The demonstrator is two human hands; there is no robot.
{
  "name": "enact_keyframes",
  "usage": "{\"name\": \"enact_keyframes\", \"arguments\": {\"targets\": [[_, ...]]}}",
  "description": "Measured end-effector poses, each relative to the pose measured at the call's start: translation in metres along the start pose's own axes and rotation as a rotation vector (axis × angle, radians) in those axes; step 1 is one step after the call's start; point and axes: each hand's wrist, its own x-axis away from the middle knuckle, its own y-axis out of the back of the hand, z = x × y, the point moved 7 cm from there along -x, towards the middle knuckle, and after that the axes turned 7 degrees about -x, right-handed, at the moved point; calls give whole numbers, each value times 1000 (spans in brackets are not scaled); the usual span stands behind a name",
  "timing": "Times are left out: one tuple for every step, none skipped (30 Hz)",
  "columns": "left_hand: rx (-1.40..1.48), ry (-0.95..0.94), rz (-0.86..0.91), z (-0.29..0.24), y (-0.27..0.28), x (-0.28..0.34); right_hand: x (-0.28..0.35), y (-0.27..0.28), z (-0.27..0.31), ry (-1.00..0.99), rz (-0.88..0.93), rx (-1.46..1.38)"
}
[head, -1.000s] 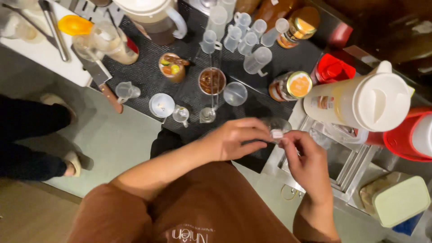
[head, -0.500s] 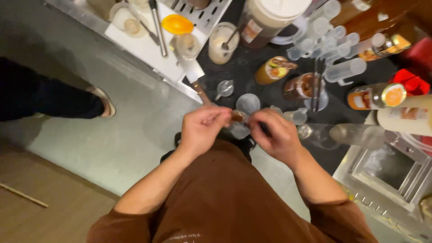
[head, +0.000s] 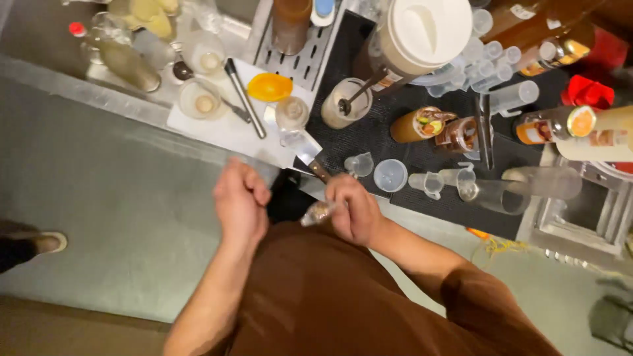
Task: Preparing and garnishing iced beverages at a cafe counter.
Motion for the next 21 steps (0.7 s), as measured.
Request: {"name": "enact_keyframes", "arguments": {"targets": [[-215,-169,63,-25,-4,-4,-3,3,-26,-290,-124,-163],[-427,-339,133,-50,-10,-5,-1,2,-50,-578,-254,-327],[-436,-346,132,-66,-24,-4,-10,-3,-61,-570,-257,-335],[-436,-155,203,-68,-40,-3,-14,-17,-80,-706,-252,-520],[-421,31,249,-67,-52,3,-16,-32,-96,-845,-217,-708],[-417,16,231,-55,-40,-14,-27,-34,-99,-841,-194,-718],[-360,-68,264,-52,-26,-23,-40,-42,-98,-814,-113,-578],[-304,-154,297,-50,-11,-32,-52,-50,-96,-778,-35,-440],[-307,-155,272,-68,-17,-36,-63,-59,-97,-784,-18,-458],[-222,-139,285,-85,-26,-40,-75,-64,-98,-756,2,-367],[-135,-133,316,-103,-38,-51,-92,-67,-101,-712,15,-263],[-135,-146,308,-107,-28,-63,-99,-72,-108,-702,26,-269],[-147,-22,346,-101,-21,-75,-104,-74,-117,-733,10,-208],[-159,101,384,-95,-14,-86,-110,-77,-125,-763,-6,-146],[-159,98,384,-106,-11,-96,-121,-83,-129,-760,-5,-146],[-142,24,394,-122,-10,-106,-141,-83,-124,-578,-25,80],[-129,-41,411,-139,-9,-115,-158,-86,-114,-397,-52,307],[-132,-35,418,-149,-6,-122,-178,-92,-111,-401,-60,312],[-89,45,369,-156,0,-134,-202,-98,-99,-253,-90,385],[-48,125,319,-162,5,-145,-224,-103,-87,-106,-117,460],[-56,127,338,-174,12,-158,-232,-114,-90,-103,-133,474]]}}
